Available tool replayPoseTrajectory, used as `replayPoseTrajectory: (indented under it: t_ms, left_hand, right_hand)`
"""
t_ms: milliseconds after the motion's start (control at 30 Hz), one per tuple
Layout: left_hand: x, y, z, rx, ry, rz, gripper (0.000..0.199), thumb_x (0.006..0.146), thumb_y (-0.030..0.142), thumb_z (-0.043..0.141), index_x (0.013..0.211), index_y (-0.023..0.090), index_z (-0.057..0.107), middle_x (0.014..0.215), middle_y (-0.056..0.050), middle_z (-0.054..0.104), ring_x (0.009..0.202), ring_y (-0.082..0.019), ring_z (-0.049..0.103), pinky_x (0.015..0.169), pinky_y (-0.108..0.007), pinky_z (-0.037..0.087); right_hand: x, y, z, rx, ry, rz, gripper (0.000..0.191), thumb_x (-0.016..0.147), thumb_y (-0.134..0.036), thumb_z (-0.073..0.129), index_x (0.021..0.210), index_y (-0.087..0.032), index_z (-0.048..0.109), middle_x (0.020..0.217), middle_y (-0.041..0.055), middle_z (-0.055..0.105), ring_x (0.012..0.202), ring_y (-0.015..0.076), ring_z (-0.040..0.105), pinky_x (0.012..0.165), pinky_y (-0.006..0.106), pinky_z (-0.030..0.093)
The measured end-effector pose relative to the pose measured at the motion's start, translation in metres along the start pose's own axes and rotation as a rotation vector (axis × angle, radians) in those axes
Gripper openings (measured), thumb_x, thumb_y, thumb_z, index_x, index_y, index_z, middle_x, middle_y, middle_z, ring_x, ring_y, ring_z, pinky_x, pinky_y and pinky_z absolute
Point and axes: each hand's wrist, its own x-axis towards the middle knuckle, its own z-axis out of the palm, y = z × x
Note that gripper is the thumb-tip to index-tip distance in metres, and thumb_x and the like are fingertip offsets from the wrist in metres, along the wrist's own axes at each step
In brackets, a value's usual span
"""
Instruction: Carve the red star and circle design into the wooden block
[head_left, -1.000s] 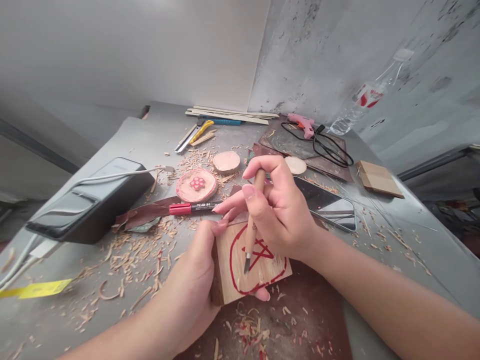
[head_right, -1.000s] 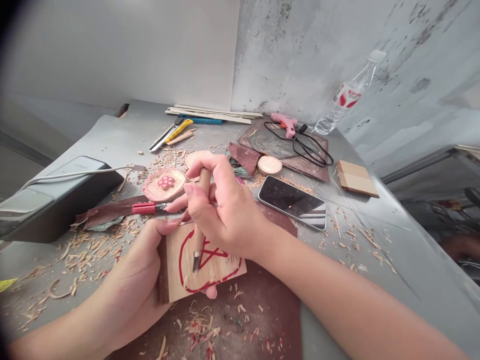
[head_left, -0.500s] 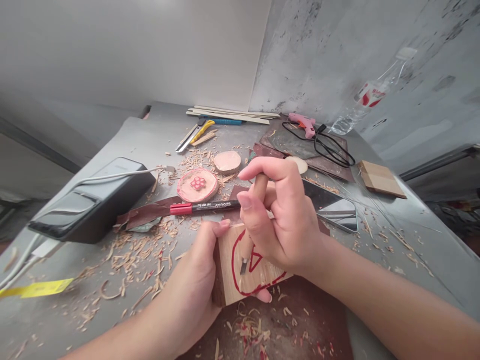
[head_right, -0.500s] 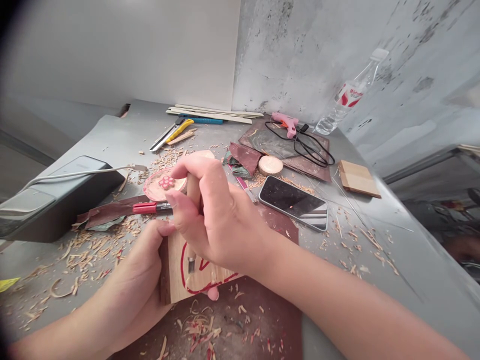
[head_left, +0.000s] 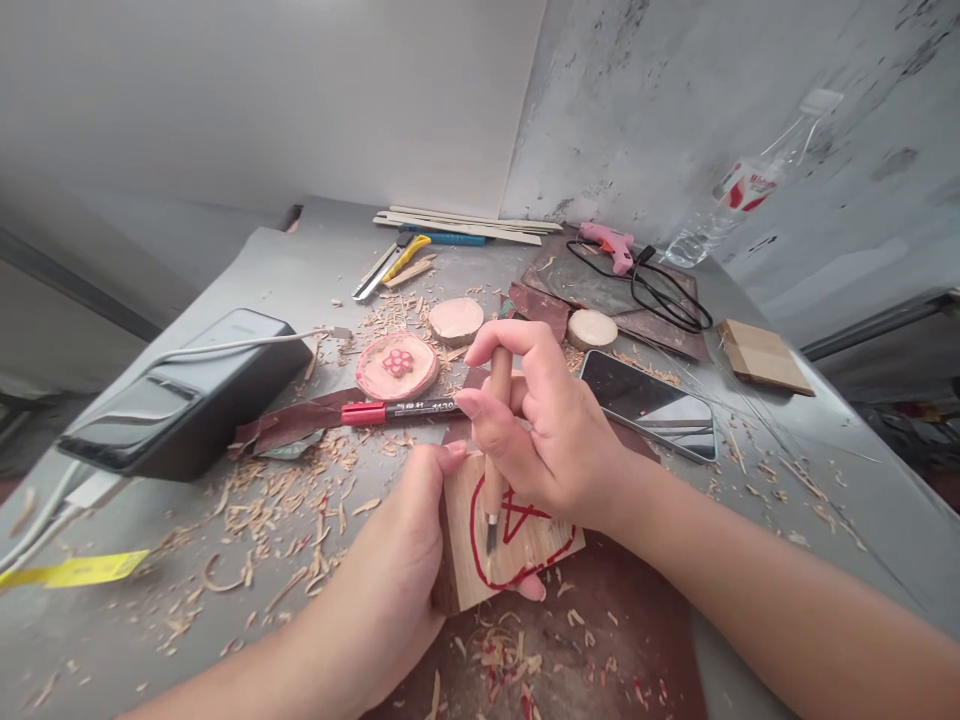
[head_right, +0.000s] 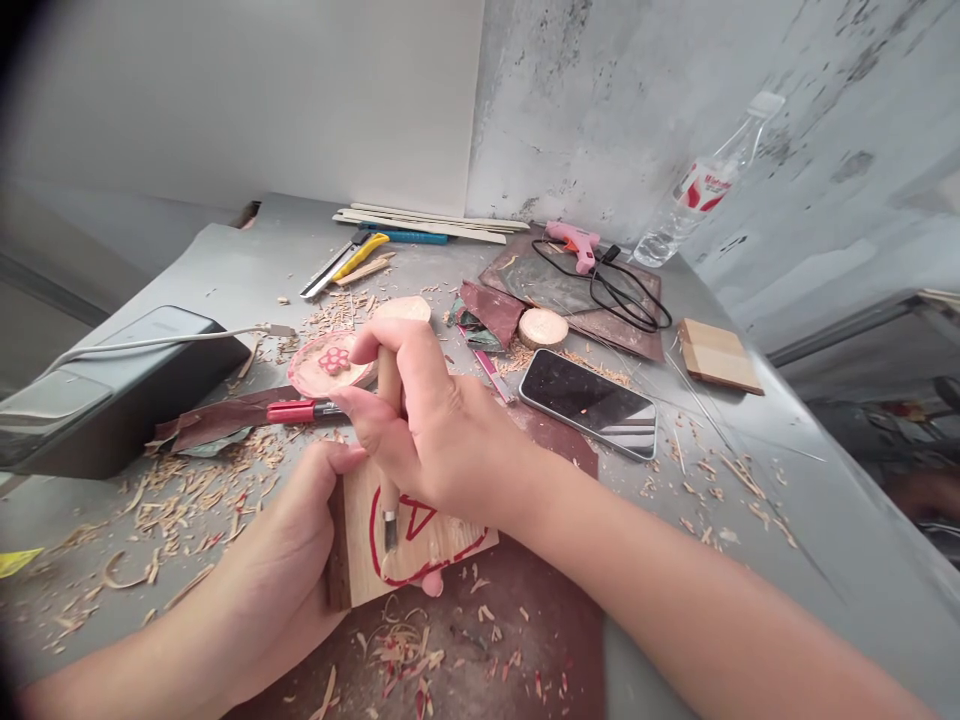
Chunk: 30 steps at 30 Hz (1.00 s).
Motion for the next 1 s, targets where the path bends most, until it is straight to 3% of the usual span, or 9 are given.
replayPoseTrajectory:
  t_ms: [233, 367, 600, 800, 1000]
  left_hand:
    - [0.000, 0.005, 0.003, -0.064, 0.006, -0.063, 0.043, 0.103, 0.044, 0.042, 0.103, 0.020, 0.078, 0.083, -0.012, 0.086, 0.077, -0.030, 0.085, 0.060, -0.033, 0.064]
    - [-0.003, 0.007, 0.006, -0.108, 0.021, -0.090, 0.051, 0.107, 0.042, 0.036, 0.106, 0.017, 0.081, 0.081, -0.013, 0.085, 0.076, -0.031, 0.085, 0.058, -0.033, 0.065]
    - [0.002, 0.004, 0.004, -0.095, 0.153, -0.052, 0.044, 0.104, 0.043, 0.050, 0.108, 0.015, 0.084, 0.083, -0.012, 0.085, 0.069, -0.029, 0.082, 0.056, -0.032, 0.065]
    - [0.000, 0.005, 0.004, -0.078, 0.128, -0.040, 0.047, 0.104, 0.044, 0.049, 0.112, 0.014, 0.084, 0.085, -0.014, 0.086, 0.065, -0.031, 0.080, 0.058, -0.040, 0.070]
    - [0.005, -0.002, -0.009, -0.085, -0.076, 0.038, 0.037, 0.099, 0.050, 0.064, 0.106, 0.020, 0.084, 0.082, -0.012, 0.086, 0.081, -0.034, 0.085, 0.063, -0.037, 0.069]
  right_hand:
    - [0.000, 0.002, -0.004, 0.089, -0.012, 0.064, 0.023, 0.117, -0.034, 0.064, 0.128, -0.029, 0.044, 0.083, -0.0082, 0.053, 0.062, 0.0150, 0.060, 0.059, 0.032, 0.051]
    - [0.002, -0.003, -0.007, 0.119, -0.009, 0.094, 0.023, 0.116, -0.039, 0.066, 0.123, -0.029, 0.046, 0.086, -0.0057, 0.051, 0.065, 0.0153, 0.054, 0.057, 0.030, 0.049]
    - [0.002, -0.009, -0.009, 0.126, -0.028, 0.066, 0.019, 0.120, -0.042, 0.062, 0.124, -0.029, 0.048, 0.086, -0.0054, 0.050, 0.064, 0.0146, 0.052, 0.054, 0.030, 0.045]
    - [-0.001, -0.004, -0.002, 0.098, 0.093, -0.053, 0.018, 0.122, -0.032, 0.057, 0.132, -0.031, 0.043, 0.082, -0.0091, 0.049, 0.060, 0.0132, 0.059, 0.059, 0.031, 0.051]
    - [0.001, -0.008, -0.005, 0.002, -0.089, 0.090, 0.017, 0.119, -0.036, 0.057, 0.125, -0.030, 0.043, 0.083, -0.0086, 0.055, 0.063, 0.0138, 0.060, 0.061, 0.032, 0.049]
